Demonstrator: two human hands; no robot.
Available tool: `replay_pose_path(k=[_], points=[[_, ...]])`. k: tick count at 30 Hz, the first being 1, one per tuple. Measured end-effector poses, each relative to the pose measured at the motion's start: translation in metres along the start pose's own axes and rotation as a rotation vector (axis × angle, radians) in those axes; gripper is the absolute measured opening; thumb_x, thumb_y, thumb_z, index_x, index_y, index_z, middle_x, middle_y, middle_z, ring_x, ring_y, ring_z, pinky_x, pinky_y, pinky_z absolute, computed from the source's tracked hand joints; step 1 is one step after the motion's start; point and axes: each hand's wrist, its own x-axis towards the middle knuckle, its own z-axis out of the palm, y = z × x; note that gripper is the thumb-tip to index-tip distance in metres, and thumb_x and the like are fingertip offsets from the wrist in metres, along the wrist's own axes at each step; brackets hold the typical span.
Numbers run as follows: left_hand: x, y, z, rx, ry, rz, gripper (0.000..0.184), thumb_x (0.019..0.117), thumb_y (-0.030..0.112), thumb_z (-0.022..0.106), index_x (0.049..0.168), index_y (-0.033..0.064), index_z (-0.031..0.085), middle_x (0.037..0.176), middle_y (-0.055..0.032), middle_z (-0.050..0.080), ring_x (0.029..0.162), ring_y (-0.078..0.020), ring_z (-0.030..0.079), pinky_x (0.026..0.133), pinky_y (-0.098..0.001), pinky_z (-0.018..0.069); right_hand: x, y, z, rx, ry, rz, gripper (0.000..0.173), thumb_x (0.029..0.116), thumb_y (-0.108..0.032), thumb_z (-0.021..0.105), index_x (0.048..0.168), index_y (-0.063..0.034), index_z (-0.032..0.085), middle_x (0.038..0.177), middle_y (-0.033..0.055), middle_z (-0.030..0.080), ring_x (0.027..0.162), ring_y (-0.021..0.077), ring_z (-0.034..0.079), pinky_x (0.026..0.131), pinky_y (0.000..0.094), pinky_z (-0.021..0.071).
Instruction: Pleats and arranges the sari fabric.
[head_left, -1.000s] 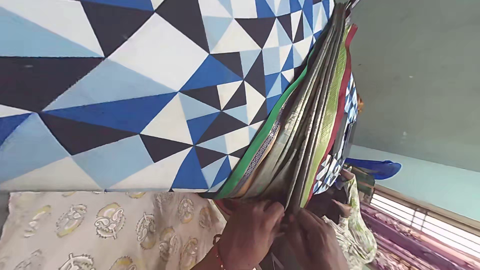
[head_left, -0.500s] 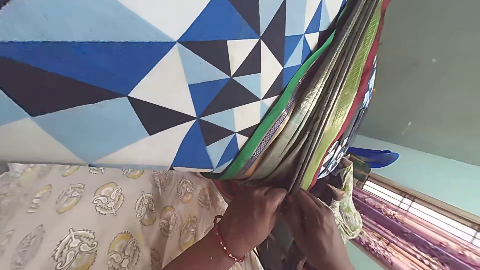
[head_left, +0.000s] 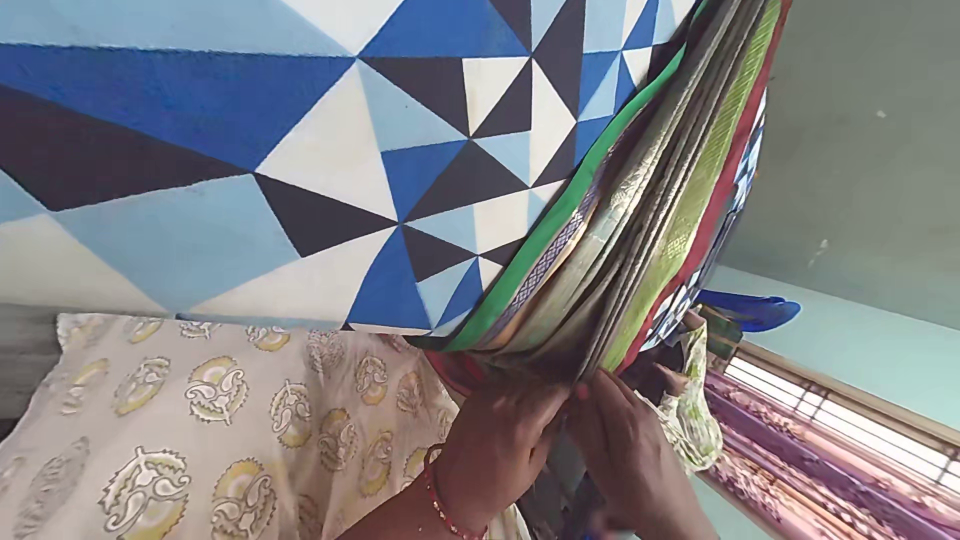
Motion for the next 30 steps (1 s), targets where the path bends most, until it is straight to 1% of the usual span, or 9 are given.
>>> replay_pose_path(k=[3,6,8,15,18,20,25,27,30], points=[[-0.003,0.0,0.001,0.055,0.043,0.032,0.019,0.094,0.014,0.06,0.099,0.0088,0.078,0.089,-0.0047,0.077,0.081,-0.0145,0.074,0.073,-0.0252,0.0575,0.0,-0.003,0.001,0.028,0.004,0.044,0.029,0.0986,-0.025,0.045,0.079,-0.0084,0.06,0.068,0.0024,0.055,0.059,0.0048,0.055,0.055,0.0154,0.0459],[-0.002,0.003,0.004,0.104,0.078,0.085,0.017,0.0936,0.011,0.058,0.088,0.0085,0.074,0.086,-0.0046,0.076,0.084,-0.0147,0.074,0.078,-0.0248,0.0577,-0.002,0.002,0.001,0.171,-0.006,0.084,0.047,0.1066,-0.04,0.039,0.079,-0.0092,0.06,0.066,-0.0016,0.054,0.059,-0.0012,0.053,0.055,0.0137,0.045],[-0.002,0.003,0.004,0.095,0.072,0.104,0.018,0.0955,0.01,0.057,0.089,0.0084,0.073,0.088,-0.0037,0.077,0.088,-0.0141,0.074,0.082,-0.0246,0.057,-0.002,0.004,0.0,0.264,-0.015,0.12,0.044,0.1051,-0.04,0.043,0.078,-0.0099,0.061,0.064,-0.0049,0.053,0.056,-0.0047,0.051,0.052,0.0124,0.0438],[-0.005,0.0,0.007,0.002,0.015,0.152,0.02,0.0945,0.016,0.058,0.099,0.0129,0.077,0.101,-0.0001,0.079,0.099,-0.0124,0.073,0.097,-0.0316,0.0504,-0.006,0.008,-0.01,0.213,-0.045,0.178,0.036,0.1006,-0.027,0.045,0.074,-0.0082,0.059,0.06,-0.0041,0.05,0.054,-0.0032,0.048,0.052,0.0125,0.0416],[0.003,-0.004,0.001,-0.07,-0.043,0.171,0.025,0.0954,0.019,0.056,0.106,0.0125,0.078,0.101,-0.0001,0.079,0.099,-0.0117,0.073,0.1,-0.0315,0.0489,-0.012,0.01,-0.017,0.183,-0.037,0.173,0.04,0.1032,-0.03,0.043,0.078,-0.0052,0.063,0.063,-0.0011,0.056,0.057,-0.0013,0.054,0.056,0.0148,0.0469],[0.011,-0.003,-0.004,-0.148,0.004,0.132,0.025,0.0976,0.018,0.056,0.109,0.0089,0.076,0.101,-0.003,0.078,0.102,-0.0122,0.072,0.101,-0.0277,0.0491,-0.016,0.01,-0.026,0.203,-0.051,0.201,0.04,0.1038,-0.029,0.043,0.082,-0.0026,0.065,0.066,-0.0001,0.058,0.06,-0.0019,0.056,0.058,0.015,0.0488],[0.026,0.009,-0.011,-0.189,0.105,0.012,0.03,0.1018,0.016,0.054,0.124,-0.0012,0.065,0.132,-0.0169,0.066,0.124,-0.0161,0.062,0.106,-0.021,0.0459,-0.022,0.016,-0.041,0.169,-0.049,0.225,0.039,0.1026,-0.026,0.045,0.082,-0.0001,0.065,0.065,0.0018,0.058,0.061,-0.0027,0.054,0.06,0.0133,0.0469],[0.028,0.011,-0.01,-0.045,0.072,0.001,0.034,0.0993,0.017,0.055,0.126,0.0,0.067,0.127,-0.0151,0.07,0.118,-0.0184,0.067,0.103,-0.0246,0.0497,-0.023,0.016,-0.044,0.174,-0.062,0.239,0.038,0.1026,-0.024,0.045,0.08,-0.0001,0.064,0.063,0.0018,0.056,0.058,-0.0007,0.052,0.058,0.0156,0.0456],[0.031,0.011,-0.011,0.151,0.067,0.011,0.033,0.0949,0.025,0.056,0.117,0.0082,0.075,0.098,-0.0044,0.078,0.088,-0.0147,0.074,0.076,-0.0252,0.0579,-0.022,0.017,-0.044,0.191,-0.071,0.235,0.036,0.1023,-0.021,0.045,0.081,0.0017,0.064,0.062,0.0032,0.055,0.057,0.0014,0.052,0.057,0.0171,0.0458]])
